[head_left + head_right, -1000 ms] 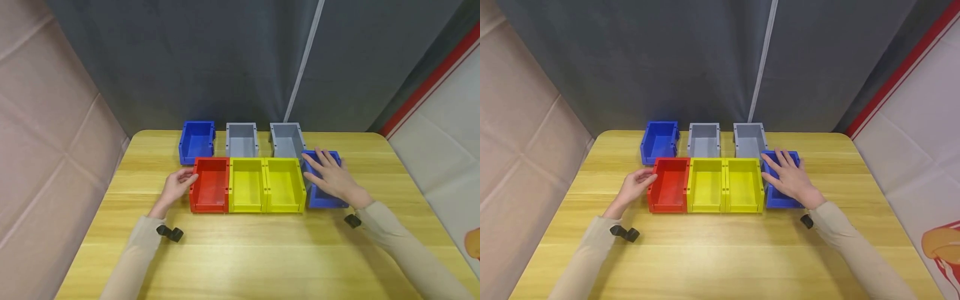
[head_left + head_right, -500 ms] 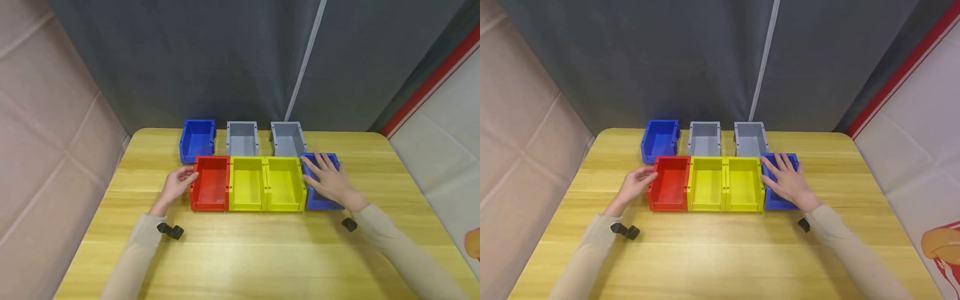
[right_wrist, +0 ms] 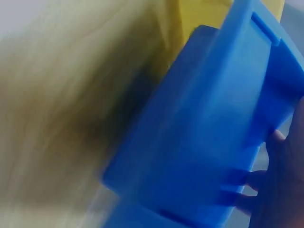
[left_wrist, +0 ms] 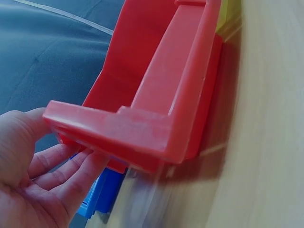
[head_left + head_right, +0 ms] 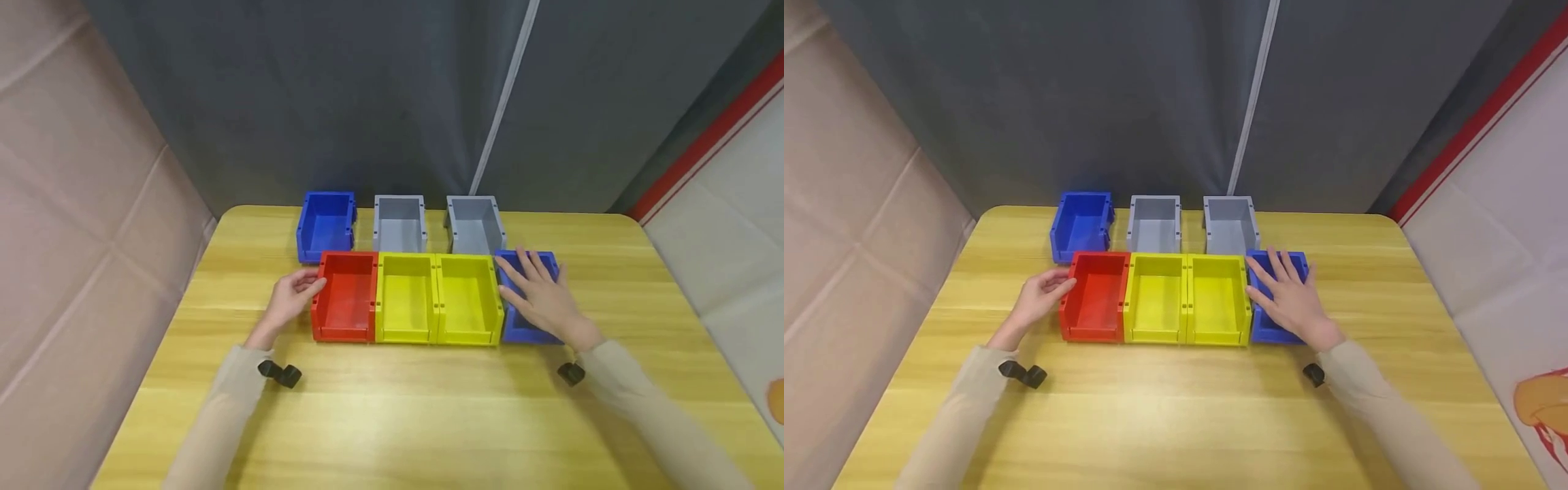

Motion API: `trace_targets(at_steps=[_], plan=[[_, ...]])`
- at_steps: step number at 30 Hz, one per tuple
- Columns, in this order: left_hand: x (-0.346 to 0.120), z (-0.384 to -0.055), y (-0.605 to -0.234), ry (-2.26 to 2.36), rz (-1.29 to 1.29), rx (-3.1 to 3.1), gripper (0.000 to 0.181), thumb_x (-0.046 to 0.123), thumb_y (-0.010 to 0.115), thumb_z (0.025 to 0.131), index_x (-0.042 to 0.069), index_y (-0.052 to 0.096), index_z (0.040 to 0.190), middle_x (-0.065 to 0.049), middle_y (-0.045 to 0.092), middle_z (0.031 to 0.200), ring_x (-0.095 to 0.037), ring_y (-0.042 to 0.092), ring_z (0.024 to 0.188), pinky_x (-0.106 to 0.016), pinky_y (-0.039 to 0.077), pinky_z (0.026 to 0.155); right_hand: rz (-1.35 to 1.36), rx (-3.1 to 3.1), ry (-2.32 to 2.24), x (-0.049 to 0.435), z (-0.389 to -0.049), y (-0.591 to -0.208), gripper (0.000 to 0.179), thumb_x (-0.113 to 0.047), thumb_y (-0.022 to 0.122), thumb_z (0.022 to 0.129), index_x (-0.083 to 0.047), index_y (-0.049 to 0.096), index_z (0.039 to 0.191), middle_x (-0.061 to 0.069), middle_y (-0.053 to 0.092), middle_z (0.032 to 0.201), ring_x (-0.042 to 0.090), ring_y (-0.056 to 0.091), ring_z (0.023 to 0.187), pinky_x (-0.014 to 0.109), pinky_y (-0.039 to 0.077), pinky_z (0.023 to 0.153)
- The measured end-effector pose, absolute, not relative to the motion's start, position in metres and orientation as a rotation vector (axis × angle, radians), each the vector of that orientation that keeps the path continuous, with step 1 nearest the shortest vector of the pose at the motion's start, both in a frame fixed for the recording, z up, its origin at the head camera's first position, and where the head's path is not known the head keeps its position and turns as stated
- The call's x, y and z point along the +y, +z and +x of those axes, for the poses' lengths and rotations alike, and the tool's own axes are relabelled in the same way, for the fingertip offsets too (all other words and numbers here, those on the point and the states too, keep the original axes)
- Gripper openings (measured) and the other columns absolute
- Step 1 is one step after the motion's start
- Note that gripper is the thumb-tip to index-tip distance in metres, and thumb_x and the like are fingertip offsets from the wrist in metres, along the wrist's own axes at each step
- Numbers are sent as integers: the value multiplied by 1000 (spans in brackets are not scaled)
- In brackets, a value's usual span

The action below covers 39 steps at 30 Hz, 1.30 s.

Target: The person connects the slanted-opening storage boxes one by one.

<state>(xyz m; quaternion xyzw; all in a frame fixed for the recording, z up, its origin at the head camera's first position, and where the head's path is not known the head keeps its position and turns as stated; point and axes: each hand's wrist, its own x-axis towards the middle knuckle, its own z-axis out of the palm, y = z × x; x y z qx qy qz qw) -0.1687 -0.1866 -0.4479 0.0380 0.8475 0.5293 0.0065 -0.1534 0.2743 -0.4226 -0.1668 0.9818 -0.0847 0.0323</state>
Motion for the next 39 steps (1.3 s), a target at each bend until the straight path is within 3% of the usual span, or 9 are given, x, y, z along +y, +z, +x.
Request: trace_targets(at_steps=[12,17,23,30,39], plan=[[-185,-169,-446,1624,71,2691,36,18,64,90,-5,60,117,-23,63,106,-33,62,94,-35,53,83,-577,2966,-352,278,-158,-430,67,-56,36,96,-28,12,151,20,5,155,45,3,139,76,-2,97],[-184,-166,-442,1600,55,2675,37,17,63,91,-7,59,118,-25,63,108,-34,62,97,-38,51,87,-656,3000,-371,281,-164,-416,61,-50,43,96,-20,31,148,24,26,149,49,25,132,74,18,97],[-172,-152,-415,1614,99,2684,33,7,60,91,-14,56,116,-31,61,107,-41,60,97,-47,50,87,-609,2995,-673,285,-192,-395,60,-36,57,93,3,44,136,30,47,132,48,45,118,61,38,94],[-169,-147,-410,1616,100,2687,33,7,60,91,-15,56,116,-32,61,107,-41,60,98,-46,50,88,-351,2913,-900,284,-229,-380,55,-25,58,93,8,43,135,33,49,127,47,52,109,56,45,89],[-169,-147,-409,1625,90,2677,33,6,61,91,-15,56,116,-31,61,107,-41,60,99,-46,49,88,-135,2807,-1092,276,-264,-379,56,-28,57,94,6,42,136,30,48,129,44,48,115,52,42,96]])
